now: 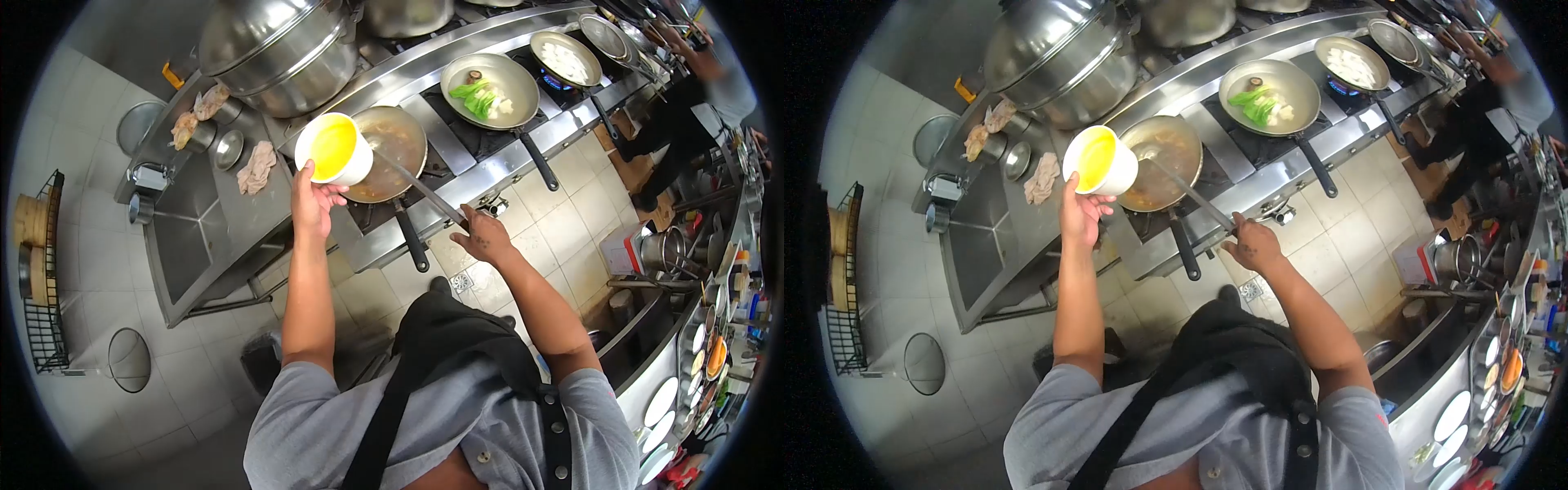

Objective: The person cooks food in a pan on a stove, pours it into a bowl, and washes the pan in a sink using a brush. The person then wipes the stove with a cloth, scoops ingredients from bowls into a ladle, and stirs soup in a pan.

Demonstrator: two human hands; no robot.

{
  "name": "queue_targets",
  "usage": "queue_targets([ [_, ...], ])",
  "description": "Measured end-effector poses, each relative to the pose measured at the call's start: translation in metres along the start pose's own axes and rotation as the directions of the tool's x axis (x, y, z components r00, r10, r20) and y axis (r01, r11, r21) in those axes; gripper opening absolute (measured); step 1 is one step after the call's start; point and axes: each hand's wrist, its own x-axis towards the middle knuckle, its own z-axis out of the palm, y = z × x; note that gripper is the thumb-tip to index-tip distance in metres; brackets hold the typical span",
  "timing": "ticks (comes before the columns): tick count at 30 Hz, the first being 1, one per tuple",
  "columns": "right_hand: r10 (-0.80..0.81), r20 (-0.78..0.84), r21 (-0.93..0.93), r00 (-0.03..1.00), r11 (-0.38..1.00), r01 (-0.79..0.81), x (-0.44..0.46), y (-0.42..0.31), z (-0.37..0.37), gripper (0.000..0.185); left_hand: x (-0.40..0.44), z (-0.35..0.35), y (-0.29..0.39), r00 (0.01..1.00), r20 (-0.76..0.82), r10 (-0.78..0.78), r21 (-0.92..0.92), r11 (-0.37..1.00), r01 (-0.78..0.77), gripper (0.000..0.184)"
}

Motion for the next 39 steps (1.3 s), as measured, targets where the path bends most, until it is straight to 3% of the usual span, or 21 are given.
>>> queue_targets([
  [3, -0.018, -0.404, 0.147, 0.915, 0.986, 0.084, -0.015, 0.003, -0.010, 0.047, -0.020, 0.039, -0.001, 0.993, 0.119, -0.003, 0.069, 0.998, -0.005, 0.041],
  [4, 0.131, -0.266, 0.390, 0.955, 0.921, -0.017, -0.025, -0.010, -0.040, 0.042, -0.029, 0.057, -0.001, 0.988, 0.153, -0.003, 0.097, 0.995, -0.012, 0.041],
  [6, 0.247, -0.153, 0.601, 0.957, 0.792, -0.108, -0.051, -0.019, -0.089, 0.040, -0.053, 0.097, -0.010, 0.970, 0.241, -0.019, 0.148, 0.989, -0.018, 0.042],
  [8, 0.350, -0.028, 0.914, 0.936, 0.389, -0.118, -0.081, -0.019, -0.120, 0.038, -0.081, 0.137, -0.028, 0.959, 0.283, -0.030, 0.165, 0.986, -0.018, 0.043],
  [11, 0.233, -0.398, 0.814, 0.887, 0.536, 0.225, -0.134, 0.027, -0.118, 0.019, -0.137, 0.195, -0.072, 0.915, 0.386, -0.119, 0.281, 0.960, 0.006, 0.043],
  [12, 0.171, -0.647, 0.656, 0.743, 0.622, 0.428, -0.157, 0.047, -0.118, 0.018, -0.156, 0.215, -0.087, 0.891, 0.420, -0.171, 0.329, 0.944, 0.027, 0.044],
  [14, 0.178, -0.880, 0.384, 0.441, 0.811, 0.441, -0.202, 0.067, -0.121, 0.022, -0.194, 0.239, -0.110, 0.851, 0.499, -0.166, 0.342, 0.940, -0.018, 0.048],
  [16, 0.383, -0.629, 0.564, 0.677, 0.824, 0.058, -0.292, 0.099, -0.171, 0.025, -0.233, 0.279, -0.148, 0.718, 0.676, -0.168, 0.265, 0.964, -0.025, 0.052],
  [17, 0.477, -0.450, 0.617, 0.755, 0.777, -0.123, -0.330, 0.107, -0.186, 0.027, -0.266, 0.307, -0.153, 0.673, 0.706, -0.221, 0.241, 0.968, 0.065, 0.053],
  [20, 0.396, -0.719, 0.508, 0.572, 0.860, 0.043, -0.459, 0.157, -0.194, 0.029, -0.330, 0.354, -0.203, 0.521, 0.773, -0.361, 0.324, 0.931, 0.165, 0.059],
  [22, 0.567, -0.653, 0.645, 0.502, 0.763, -0.023, -0.558, 0.170, -0.211, 0.029, -0.339, 0.360, -0.249, 0.409, 0.692, -0.594, 0.598, 0.790, 0.135, 0.055],
  [23, 0.599, -0.706, 0.641, 0.378, 0.767, -0.018, -0.610, 0.182, -0.214, 0.027, -0.349, 0.364, -0.270, 0.418, 0.612, -0.672, 0.714, 0.696, 0.073, 0.051],
  [24, 0.598, -0.726, 0.566, 0.339, 0.800, -0.200, -0.657, 0.212, -0.208, 0.026, -0.350, 0.363, -0.289, 0.436, 0.518, -0.736, 0.813, 0.582, 0.016, 0.047],
  [25, 0.749, -0.621, 0.667, 0.232, 0.660, -0.346, -0.703, 0.209, -0.226, 0.024, -0.347, 0.359, -0.305, 0.435, 0.465, -0.771, 0.854, 0.520, 0.007, 0.045],
  [27, 0.893, -0.449, 0.828, 0.030, 0.428, -0.363, -0.787, 0.236, -0.235, 0.032, -0.340, 0.349, -0.334, 0.445, 0.345, -0.826, 0.924, 0.383, -0.005, 0.043],
  [28, 0.864, -0.504, 0.745, -0.010, 0.429, -0.512, -0.835, 0.257, -0.236, 0.030, -0.337, 0.342, -0.344, 0.441, 0.316, -0.840, 0.941, 0.339, -0.028, 0.041],
  [29, 0.913, -0.329, 0.900, -0.242, 0.226, -0.374, -0.865, 0.260, -0.251, 0.029, -0.332, 0.333, -0.351, 0.440, 0.284, -0.852, 0.955, 0.292, -0.051, 0.039],
  [30, 0.856, -0.369, 0.905, -0.362, 0.243, -0.350, -0.905, 0.289, -0.246, 0.026, -0.325, 0.322, -0.359, 0.443, 0.248, -0.861, 0.968, 0.242, -0.071, 0.037],
  [33, 0.752, -0.318, 0.924, -0.577, 0.109, -0.367, -1.004, 0.350, -0.268, 0.027, -0.286, 0.268, -0.391, 0.425, 0.305, -0.852, 0.944, 0.211, -0.254, 0.035],
  [36, 0.588, -0.226, 0.965, -0.776, 0.028, -0.260, -1.064, 0.413, -0.282, 0.031, -0.316, 0.277, -0.350, 0.522, 0.181, -0.834, 0.896, -0.078, -0.436, 0.035],
  [39, 0.460, 0.021, 0.986, -0.887, 0.139, 0.096, -1.097, 0.485, -0.283, 0.029, -0.285, 0.211, -0.353, 0.581, 0.096, -0.808, 0.978, -0.032, -0.207, 0.031],
])
